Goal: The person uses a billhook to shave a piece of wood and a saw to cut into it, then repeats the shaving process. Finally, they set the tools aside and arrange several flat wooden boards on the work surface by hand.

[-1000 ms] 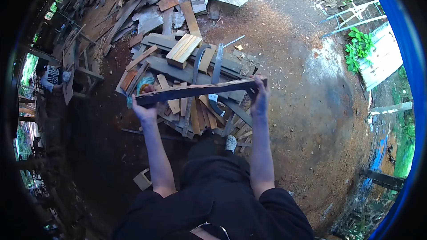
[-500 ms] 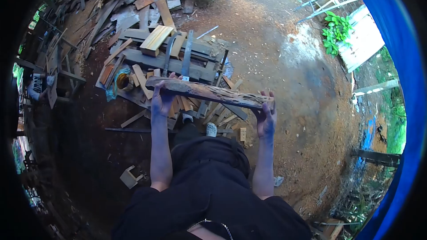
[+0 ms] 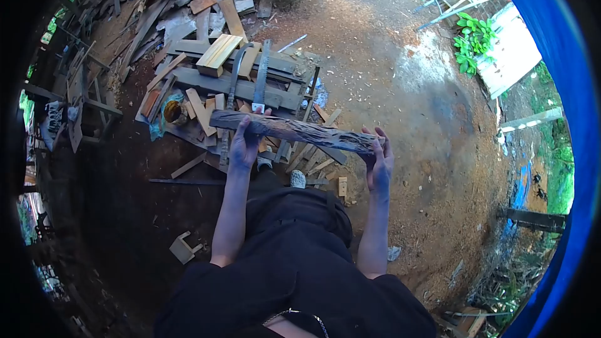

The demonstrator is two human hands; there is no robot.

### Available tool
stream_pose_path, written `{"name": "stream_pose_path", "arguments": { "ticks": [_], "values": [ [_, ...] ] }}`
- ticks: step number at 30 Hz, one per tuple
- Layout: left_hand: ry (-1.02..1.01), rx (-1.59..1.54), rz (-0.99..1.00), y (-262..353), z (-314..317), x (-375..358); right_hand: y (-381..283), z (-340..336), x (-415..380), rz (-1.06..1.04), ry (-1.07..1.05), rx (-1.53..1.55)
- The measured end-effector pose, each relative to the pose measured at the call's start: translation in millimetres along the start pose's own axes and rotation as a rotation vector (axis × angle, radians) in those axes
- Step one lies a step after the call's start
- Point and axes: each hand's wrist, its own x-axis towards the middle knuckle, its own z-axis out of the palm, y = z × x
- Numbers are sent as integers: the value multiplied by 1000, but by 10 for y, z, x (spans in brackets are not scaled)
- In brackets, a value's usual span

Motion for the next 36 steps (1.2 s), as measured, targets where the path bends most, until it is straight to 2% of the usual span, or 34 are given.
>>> {"name": "stream_pose_path", "arguments": {
  "ticks": [2,3,5,6,7,8,9,11,15,17,18,20,21,23,24,25,27,28,29,30,31,32,34,35,36],
  "values": [
    [120,21,-64,-35,-180,-17,95,-111,93,72,102,-240],
    [126,19,-53,-70,-278,-51,180,-171,144,80,92,-241],
    [278,33,-40,-138,-490,-122,380,-279,233,-13,194,-670],
    [318,39,-70,-153,-569,-170,448,-286,245,-6,188,-671],
    [326,38,-68,-160,-652,-236,509,-282,243,4,223,-823],
    [407,49,-64,-156,-738,-305,558,-280,255,13,255,-976],
    [490,61,-61,-144,-778,-382,598,-281,265,23,249,-978],
    [564,64,-54,-130,-857,-516,674,-284,284,155,208,-1249],
    [683,171,10,-19,-1114,-749,959,-235,283,300,120,-1256],
    [778,295,15,84,-1122,-795,1203,-72,219,-422,117,-1708],
    [786,288,29,138,-1161,-767,1184,129,171,-413,111,-1713],
    [816,321,4,275,-1069,-608,1026,650,80,-527,-486,-1751],
    [835,357,-20,345,-1030,-481,1114,719,56,-522,-486,-1752],
    [832,495,-66,440,-1102,-128,1323,803,56,-350,-695,-1916],
    [755,566,-69,487,-1012,36,1410,837,142,-249,-733,-1974],
    [680,633,-69,542,-864,187,1523,838,231,-250,-738,-1977],
    [602,598,-69,671,-618,447,1769,809,349,74,-534,-1714],
    [455,443,-71,692,-911,614,1834,821,402,3,-550,-1727],
    [456,438,-79,655,-1181,715,1917,840,445,11,-547,-1734],
    [509,1006,34,578,-1517,811,1998,859,477,254,-436,-1514],
    [532,1575,158,599,-1583,878,2074,881,505,478,-321,-1280],
    [730,2040,47,556,-1634,804,2148,903,532,484,-317,-1284],
    [707,2101,-34,557,-1925,723,2280,952,574,631,-91,-1020],
    [691,2162,-106,556,-2085,711,2348,973,603,635,-87,-1025],
    [689,2159,-114,586,-2149,724,2407,1006,635,642,4,-959]
  ]
}}
